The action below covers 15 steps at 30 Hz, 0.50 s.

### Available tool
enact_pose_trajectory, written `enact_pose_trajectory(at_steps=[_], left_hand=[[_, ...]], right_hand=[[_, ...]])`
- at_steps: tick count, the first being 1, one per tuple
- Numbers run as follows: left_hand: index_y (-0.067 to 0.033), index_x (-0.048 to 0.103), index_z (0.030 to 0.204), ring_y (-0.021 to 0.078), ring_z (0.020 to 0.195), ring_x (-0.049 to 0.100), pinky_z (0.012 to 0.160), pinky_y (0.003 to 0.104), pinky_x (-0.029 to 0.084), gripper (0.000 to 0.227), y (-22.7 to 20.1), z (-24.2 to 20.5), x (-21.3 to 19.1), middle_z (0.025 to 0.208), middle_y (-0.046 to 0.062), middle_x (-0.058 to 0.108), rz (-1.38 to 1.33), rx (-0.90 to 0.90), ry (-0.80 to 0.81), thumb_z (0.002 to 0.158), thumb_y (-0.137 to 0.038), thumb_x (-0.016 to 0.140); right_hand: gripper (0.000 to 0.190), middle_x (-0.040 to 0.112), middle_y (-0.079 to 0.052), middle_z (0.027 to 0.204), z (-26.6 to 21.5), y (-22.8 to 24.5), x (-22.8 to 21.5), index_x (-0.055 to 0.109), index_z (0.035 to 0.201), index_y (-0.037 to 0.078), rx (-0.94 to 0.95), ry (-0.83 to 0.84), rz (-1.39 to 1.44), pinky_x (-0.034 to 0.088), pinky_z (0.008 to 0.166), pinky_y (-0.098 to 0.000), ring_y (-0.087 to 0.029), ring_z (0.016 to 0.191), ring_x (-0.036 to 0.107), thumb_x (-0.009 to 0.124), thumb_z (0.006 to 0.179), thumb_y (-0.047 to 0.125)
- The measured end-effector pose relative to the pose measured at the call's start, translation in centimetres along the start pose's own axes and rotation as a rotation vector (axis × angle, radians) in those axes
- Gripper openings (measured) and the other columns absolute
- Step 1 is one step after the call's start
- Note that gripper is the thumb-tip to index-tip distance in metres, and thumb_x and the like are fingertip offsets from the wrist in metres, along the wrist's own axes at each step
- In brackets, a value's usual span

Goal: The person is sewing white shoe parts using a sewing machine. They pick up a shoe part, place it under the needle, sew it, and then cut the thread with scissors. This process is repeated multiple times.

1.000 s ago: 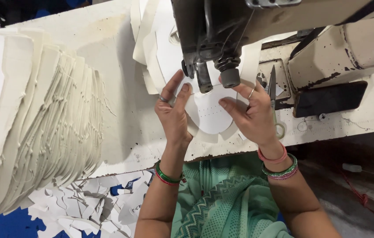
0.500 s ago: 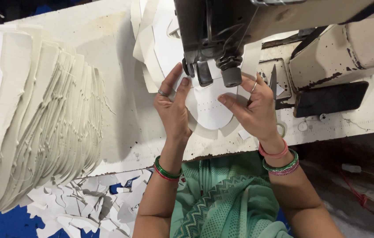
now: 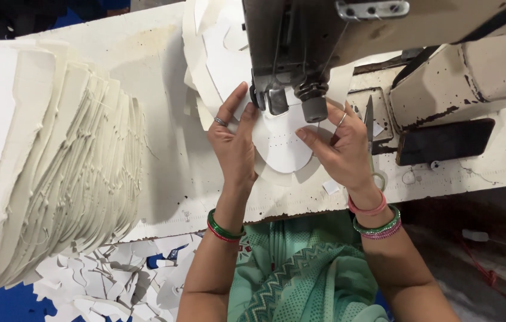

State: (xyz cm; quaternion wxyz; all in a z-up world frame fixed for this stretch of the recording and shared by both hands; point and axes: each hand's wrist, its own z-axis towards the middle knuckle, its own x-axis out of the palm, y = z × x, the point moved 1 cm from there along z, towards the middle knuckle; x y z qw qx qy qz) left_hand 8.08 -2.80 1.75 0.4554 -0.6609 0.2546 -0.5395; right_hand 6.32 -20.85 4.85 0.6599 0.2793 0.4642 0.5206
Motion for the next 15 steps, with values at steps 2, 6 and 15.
enact_pose_trajectory(at_steps=[2,6,15], left_hand=[[0.0037,0.067,0.133,0.0125,0.105,0.069,0.093,0.026,0.058,0.037,0.0,0.0,0.1,0.127,0.015,0.071,0.045,0.033,-0.01,0.097,0.0,0.071],[0.0037,0.066,0.133,0.0118,0.106,0.07,0.093,0.026,0.058,0.037,-0.1,0.4,0.1,0.126,0.014,0.072,0.058,0.035,-0.008,0.097,-0.002,0.07],[0.0063,0.063,0.137,0.0113,0.104,0.069,0.091,0.024,0.058,0.037,-0.4,1.3,0.2,0.126,0.016,0.071,0.007,0.041,0.07,0.101,-0.002,0.068]], right_hand=[[0.036,0.072,-0.008,0.125,0.1,-0.4,0.1,0.071,0.125,0.002,0.046,0.008,0.034,0.056,0.092,-0.0305,-0.019,0.113,0.065,0.082,0.09,0.004],[0.032,0.072,-0.008,0.12,0.4,-0.6,0.1,0.072,0.121,0.001,0.004,0.005,0.003,0.056,0.089,-0.0311,-0.017,0.109,0.065,0.082,0.091,0.004],[0.02,0.067,-0.003,0.104,0.6,-1.2,0.3,0.071,0.105,0.002,0.104,-0.009,0.044,0.051,0.073,-0.025,-0.011,0.094,0.06,0.083,0.089,0.008]])
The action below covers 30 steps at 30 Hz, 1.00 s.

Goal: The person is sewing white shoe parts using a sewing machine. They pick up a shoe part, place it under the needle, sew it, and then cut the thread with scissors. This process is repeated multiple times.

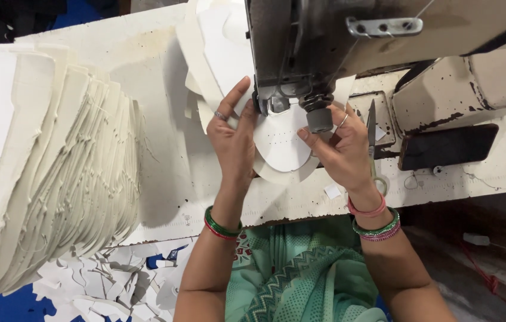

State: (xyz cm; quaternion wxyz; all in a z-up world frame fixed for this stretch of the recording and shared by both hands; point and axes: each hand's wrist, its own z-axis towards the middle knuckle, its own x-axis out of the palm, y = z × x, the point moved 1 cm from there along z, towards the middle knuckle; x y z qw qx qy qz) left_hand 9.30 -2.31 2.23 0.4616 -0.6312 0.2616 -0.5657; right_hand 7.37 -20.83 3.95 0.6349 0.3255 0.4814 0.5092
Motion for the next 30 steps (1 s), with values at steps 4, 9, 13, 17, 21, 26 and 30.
enact_pose_trajectory(at_steps=[4,9,13,17,21,26,30], left_hand=[[0.007,0.064,0.134,0.012,0.101,0.071,0.086,0.025,0.061,0.037,-0.3,1.0,-0.2,0.125,0.017,0.072,0.106,-0.008,0.021,0.098,-0.001,0.069],[0.006,0.066,0.134,0.0124,0.111,0.071,0.095,0.026,0.061,0.036,-0.9,2.8,-1.2,0.125,0.016,0.074,0.315,0.085,0.143,0.098,0.001,0.07],[0.0033,0.067,0.129,0.0102,0.102,0.072,0.09,0.026,0.061,0.033,-1.4,6.0,-2.0,0.118,0.011,0.075,0.311,-0.051,0.358,0.096,0.001,0.067],[0.0044,0.071,0.122,0.0072,0.092,0.066,0.083,0.023,0.058,0.022,-1.8,9.1,-1.9,0.109,0.005,0.073,0.305,-0.156,0.719,0.101,0.001,0.065],[0.0025,0.072,0.116,0.0057,0.092,0.068,0.084,0.022,0.06,0.022,-0.1,12.8,-2.6,0.105,0.004,0.075,0.413,-0.267,0.837,0.098,0.0,0.059],[0.0046,0.063,0.131,0.0004,0.058,0.04,0.048,0.019,0.033,0.032,-0.5,13.6,-2.3,0.07,-0.007,0.047,0.572,-0.317,0.878,0.107,-0.016,0.061],[0.0022,0.051,0.15,-0.0014,0.067,0.058,0.063,0.018,0.055,0.046,-4.2,7.9,-3.6,0.085,-0.013,0.061,0.522,0.17,0.273,0.11,-0.021,0.056]], right_hand=[[0.018,0.066,-0.003,0.094,-0.5,-0.6,0.0,0.071,0.102,0.001,-0.045,0.005,-0.054,0.048,0.074,-0.0284,-0.015,0.093,0.057,0.084,0.093,0.008],[0.032,0.069,-0.002,0.091,-1.5,0.5,1.0,0.069,0.121,-0.002,-0.073,-0.033,-0.087,0.047,0.067,-0.0253,-0.013,0.085,0.057,0.081,0.094,0.009],[0.036,0.065,-0.006,0.102,-4.0,0.1,3.2,0.063,0.129,0.004,0.001,-0.095,0.099,0.057,0.054,-0.019,-0.01,0.074,0.068,0.074,0.095,0.01],[0.068,0.066,-0.01,0.075,-7.6,-1.7,5.1,0.048,0.159,0.007,0.295,-0.102,0.216,0.041,0.043,-0.0223,-0.014,0.053,0.052,0.074,0.096,0.005],[0.068,0.075,-0.01,0.105,-7.6,3.1,3.7,0.03,0.158,0.008,0.144,0.06,0.38,0.059,0.06,-0.022,-0.012,0.095,0.077,0.064,0.099,0.005],[0.038,0.079,0.0,0.101,-7.1,3.0,-1.5,0.069,0.13,0.012,-0.203,0.296,-0.021,0.061,0.073,-0.0256,-0.01,0.086,0.079,0.074,0.094,0.002],[0.027,0.07,-0.011,0.106,-0.2,3.6,-3.4,0.067,0.12,0.001,-0.289,0.071,-0.228,0.057,0.064,-0.031,-0.021,0.085,0.071,0.07,0.093,-0.006]])
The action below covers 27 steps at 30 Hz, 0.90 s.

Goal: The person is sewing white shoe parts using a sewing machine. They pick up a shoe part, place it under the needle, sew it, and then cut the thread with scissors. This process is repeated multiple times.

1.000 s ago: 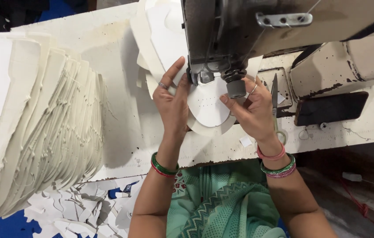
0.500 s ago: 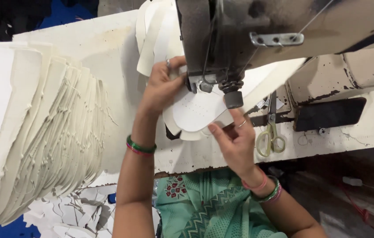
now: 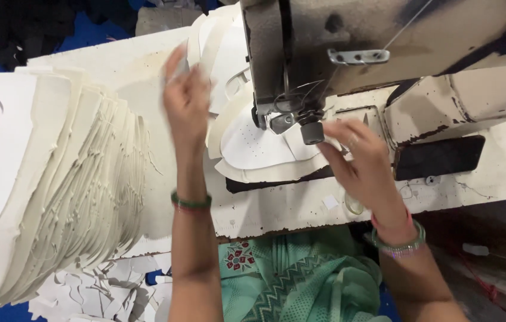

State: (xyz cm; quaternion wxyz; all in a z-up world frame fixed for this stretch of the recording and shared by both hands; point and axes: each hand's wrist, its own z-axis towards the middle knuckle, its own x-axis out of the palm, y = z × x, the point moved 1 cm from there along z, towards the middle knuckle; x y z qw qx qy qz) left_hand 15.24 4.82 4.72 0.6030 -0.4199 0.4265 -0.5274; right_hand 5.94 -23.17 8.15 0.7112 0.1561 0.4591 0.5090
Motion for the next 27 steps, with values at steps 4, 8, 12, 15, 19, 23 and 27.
enact_pose_trajectory(at_steps=[4,8,12,15,19,23,27], left_hand=[[-0.0024,0.047,0.148,0.0076,0.057,0.054,0.047,0.024,0.038,0.046,0.1,-11.1,0.3,0.082,0.01,0.049,0.369,-0.078,-0.447,0.107,-0.023,0.054],[0.0022,0.009,0.166,0.0246,0.12,0.07,0.106,0.035,0.052,0.093,0.9,-18.3,6.3,0.142,0.027,0.061,0.178,0.127,-0.165,0.104,-0.029,0.07],[-0.0037,0.019,0.166,0.0276,0.12,0.066,0.105,0.035,0.052,0.079,-1.8,-15.4,10.1,0.138,0.025,0.063,0.147,0.14,-0.135,0.104,-0.015,0.066],[-0.0036,0.036,0.165,0.0202,0.109,0.067,0.095,0.031,0.056,0.063,-1.1,-14.8,11.6,0.129,0.02,0.071,-0.102,-0.044,-0.27,0.106,-0.003,0.06],[-0.0063,0.031,0.164,0.0123,0.096,0.067,0.082,0.023,0.056,0.066,-0.2,-14.7,11.5,0.12,0.014,0.071,-0.207,-0.052,-0.271,0.103,0.002,0.055],[-0.0087,0.033,0.164,0.0065,0.079,0.064,0.071,0.019,0.052,0.067,-0.3,-14.7,10.8,0.098,0.01,0.075,-0.079,-0.116,-0.238,0.103,0.002,0.059],[-0.0074,0.036,0.162,0.0055,0.076,0.059,0.064,0.019,0.049,0.068,-1.5,-14.3,10.5,0.105,0.01,0.074,-0.125,-0.148,-0.237,0.099,0.003,0.059]], right_hand=[[0.02,0.059,-0.021,0.104,1.4,-5.3,1.4,0.055,0.101,-0.004,-0.006,0.205,-0.209,0.051,0.084,-0.0469,-0.04,0.102,0.059,0.067,0.086,-0.006],[0.026,0.058,-0.02,0.097,2.7,-6.7,2.7,0.058,0.103,-0.002,-0.133,0.216,-0.189,0.044,0.08,-0.0485,-0.039,0.089,0.053,0.078,0.091,0.008],[0.035,0.063,-0.015,0.107,5.0,-2.3,1.2,0.063,0.117,0.002,-0.262,0.251,-0.1,0.044,0.087,-0.0458,-0.037,0.097,0.058,0.08,0.088,0.014],[0.026,0.065,-0.01,0.105,4.3,-1.5,2.3,0.071,0.111,0.012,-0.229,0.187,-0.293,0.041,0.092,-0.0445,-0.034,0.1,0.059,0.083,0.089,0.017],[0.024,0.071,-0.006,0.113,2.4,-2.9,5.9,0.07,0.109,0.013,-0.095,0.101,-0.171,0.041,0.099,-0.0472,-0.025,0.102,0.066,0.083,0.091,0.02],[0.028,0.062,-0.013,0.108,2.3,-3.4,7.2,0.071,0.108,0.001,-0.578,0.032,-1.339,0.045,0.093,-0.0581,-0.028,0.099,0.064,0.074,0.083,0.014],[0.036,0.052,-0.022,0.116,1.7,-11.0,4.9,0.058,0.118,-0.01,-0.369,-0.363,-0.465,0.044,0.093,-0.0527,-0.041,0.103,0.053,0.075,0.094,0.01]])
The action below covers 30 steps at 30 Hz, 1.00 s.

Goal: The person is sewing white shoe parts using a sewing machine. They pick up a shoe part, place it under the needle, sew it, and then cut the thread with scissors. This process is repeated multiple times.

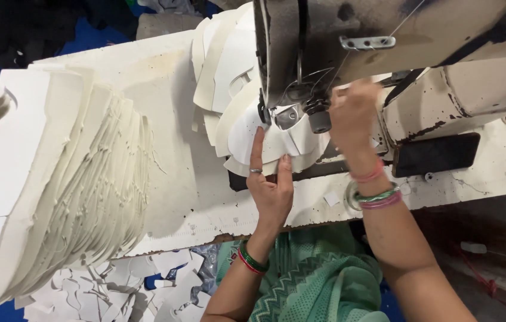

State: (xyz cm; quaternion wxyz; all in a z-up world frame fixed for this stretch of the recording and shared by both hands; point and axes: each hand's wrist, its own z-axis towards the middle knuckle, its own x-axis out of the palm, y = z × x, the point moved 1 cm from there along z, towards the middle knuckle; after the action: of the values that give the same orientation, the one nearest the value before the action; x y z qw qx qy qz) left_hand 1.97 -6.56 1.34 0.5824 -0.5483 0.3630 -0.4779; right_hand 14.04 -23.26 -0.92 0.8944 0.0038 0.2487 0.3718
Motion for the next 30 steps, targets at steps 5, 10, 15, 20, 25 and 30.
enact_pose_trajectory(at_steps=[5,10,15,20,25,30], left_hand=[[0.0005,0.056,0.148,0.0099,0.102,0.065,0.091,0.023,0.054,0.053,0.3,0.6,0.2,0.127,0.013,0.072,-0.046,0.107,-0.131,0.097,-0.001,0.072],[0.0017,0.061,0.143,0.0141,0.116,0.065,0.104,0.028,0.053,0.05,0.5,0.7,0.9,0.132,0.014,0.07,-0.18,0.042,-0.202,0.096,-0.003,0.076],[0.0006,0.058,0.144,0.0138,0.118,0.065,0.103,0.029,0.054,0.052,-0.4,0.9,1.0,0.135,0.013,0.069,-0.113,0.061,-0.2,0.095,-0.005,0.076],[-0.002,0.058,0.147,0.0135,0.115,0.066,0.103,0.028,0.054,0.054,0.5,0.8,0.3,0.132,0.014,0.071,-0.122,0.039,-0.176,0.097,-0.006,0.076],[-0.0036,0.058,0.148,0.0141,0.116,0.066,0.104,0.029,0.055,0.054,-0.3,1.3,-0.4,0.134,0.014,0.07,-0.06,0.05,-0.127,0.097,-0.005,0.075],[-0.0037,0.055,0.149,0.0139,0.118,0.065,0.105,0.029,0.054,0.055,-0.5,1.3,-0.4,0.136,0.014,0.069,-0.078,0.031,-0.106,0.098,-0.006,0.075]], right_hand=[[0.013,0.064,-0.015,0.1,1.3,0.8,-3.2,0.063,0.106,0.0,0.481,0.285,0.082,0.047,0.074,-0.045,-0.031,0.092,0.065,0.066,0.112,0.011],[0.012,0.062,-0.021,0.101,4.5,4.5,-4.0,0.061,0.11,-0.001,0.251,0.459,0.367,0.05,0.079,-0.0462,-0.041,0.094,0.061,0.062,0.1,0.006],[0.014,0.066,-0.016,0.09,5.9,3.4,-3.8,0.065,0.108,0.0,0.41,0.583,0.506,0.05,0.073,-0.0441,-0.036,0.082,0.063,0.07,0.1,0.009],[0.028,0.071,-0.013,0.103,8.5,4.5,-5.1,0.075,0.116,0.013,-0.039,0.59,0.557,0.053,0.084,-0.0446,-0.035,0.094,0.065,0.077,0.088,0.006],[0.032,0.069,-0.008,0.084,9.4,4.2,-5.4,0.076,0.117,0.014,-0.034,0.752,0.543,0.051,0.073,-0.0435,-0.03,0.078,0.066,0.077,0.087,0.004],[0.033,0.068,-0.013,0.083,10.2,3.6,-5.2,0.076,0.119,0.012,0.003,0.91,0.496,0.051,0.065,-0.043,-0.033,0.075,0.066,0.075,0.087,0.001]])
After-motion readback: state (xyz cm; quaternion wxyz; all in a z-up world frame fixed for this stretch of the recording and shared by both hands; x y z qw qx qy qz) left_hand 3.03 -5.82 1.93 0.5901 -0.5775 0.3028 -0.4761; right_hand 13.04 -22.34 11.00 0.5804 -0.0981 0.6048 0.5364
